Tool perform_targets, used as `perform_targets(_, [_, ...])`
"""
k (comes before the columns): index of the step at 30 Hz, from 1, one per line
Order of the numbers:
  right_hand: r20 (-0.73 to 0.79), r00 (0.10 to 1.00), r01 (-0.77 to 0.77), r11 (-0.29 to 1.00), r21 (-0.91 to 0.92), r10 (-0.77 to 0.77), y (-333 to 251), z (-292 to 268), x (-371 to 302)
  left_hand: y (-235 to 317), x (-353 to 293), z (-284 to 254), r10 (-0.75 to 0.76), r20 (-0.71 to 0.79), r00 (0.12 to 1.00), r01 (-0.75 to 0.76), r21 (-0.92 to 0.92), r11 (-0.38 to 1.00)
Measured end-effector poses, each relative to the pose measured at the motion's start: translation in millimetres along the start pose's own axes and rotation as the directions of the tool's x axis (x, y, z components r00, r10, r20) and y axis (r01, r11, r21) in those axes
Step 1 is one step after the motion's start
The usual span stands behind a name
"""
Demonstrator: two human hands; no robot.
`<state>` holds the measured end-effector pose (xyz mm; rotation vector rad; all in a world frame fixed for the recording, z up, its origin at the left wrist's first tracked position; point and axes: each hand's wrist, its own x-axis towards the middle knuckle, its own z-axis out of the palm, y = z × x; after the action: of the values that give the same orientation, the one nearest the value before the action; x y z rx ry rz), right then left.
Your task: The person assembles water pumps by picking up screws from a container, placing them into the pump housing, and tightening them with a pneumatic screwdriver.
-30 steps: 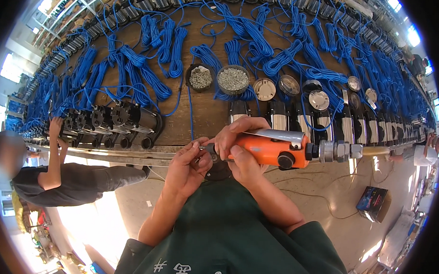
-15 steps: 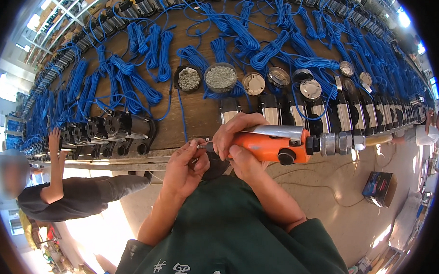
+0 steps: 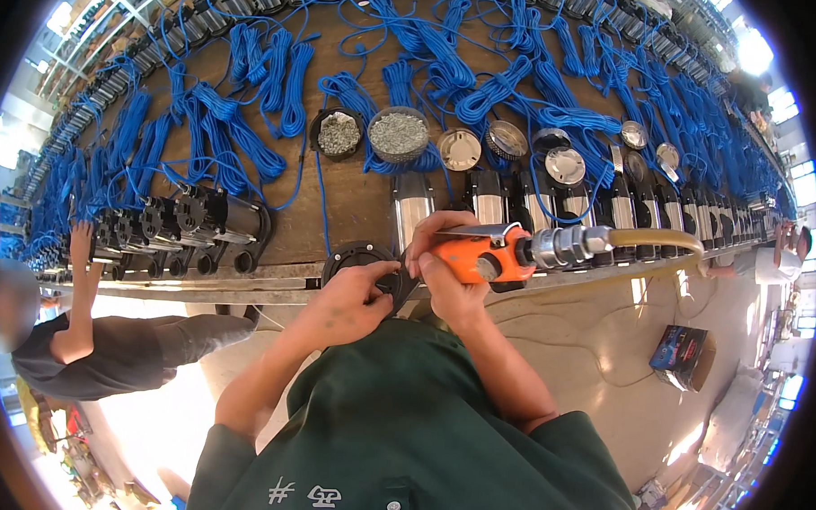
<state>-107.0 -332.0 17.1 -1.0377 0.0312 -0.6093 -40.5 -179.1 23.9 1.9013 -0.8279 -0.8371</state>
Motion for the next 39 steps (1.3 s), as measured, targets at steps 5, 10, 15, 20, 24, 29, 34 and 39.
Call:
perform_targets(5, [0.05, 0.998, -0.034, 0.991, -0.13, 0.041, 6, 3, -1, -6, -7, -12, -0.104, -0.082, 0.991, 0.068, -0.361, 0.93])
perform_targets(10, [0.115, 0.989, -0.067, 0.98, -0.185, 0.089, 9, 12, 2, -48, -17, -15, -0.283, -0.413, 0.866, -0.263, -0.857, 0.444])
perform_targets(15, [0.187, 0.975, -0.06, 0.953, -0.296, 0.119, 11, 15, 3, -63, -17, -7, -0.281, -0.451, 0.847, -0.284, -0.831, 0.479])
perform_targets(20, [0.167, 0.977, -0.076, 0.953, -0.293, 0.13, 16, 20, 2, -58, -16, 0, -0.226, -0.571, 0.79, -0.282, -0.664, 0.692])
perform_targets(24, [0.209, 0.969, -0.053, 0.933, -0.357, 0.135, 11, 21, 3, -61, -15, -4, -0.231, -0.533, 0.814, -0.3, -0.726, 0.619])
perform_targets(29, [0.118, 0.993, -0.004, 0.988, -0.156, 0.023, 0, 32, 5, -55, -20, -18, -0.408, -0.355, 0.841, -0.189, -0.9, 0.393])
perform_targets(34, [0.103, 0.992, 0.064, 0.986, 0.153, -0.08, -24, 54, 9, -23, -38, -15, -0.431, -0.095, 0.897, -0.049, -0.992, 0.117])
perform_targets(39, [0.06, 0.993, 0.087, 0.967, 0.242, -0.104, -32, 63, 12, -15, -38, -7, -0.341, -0.074, 0.937, -0.036, -0.992, 0.117])
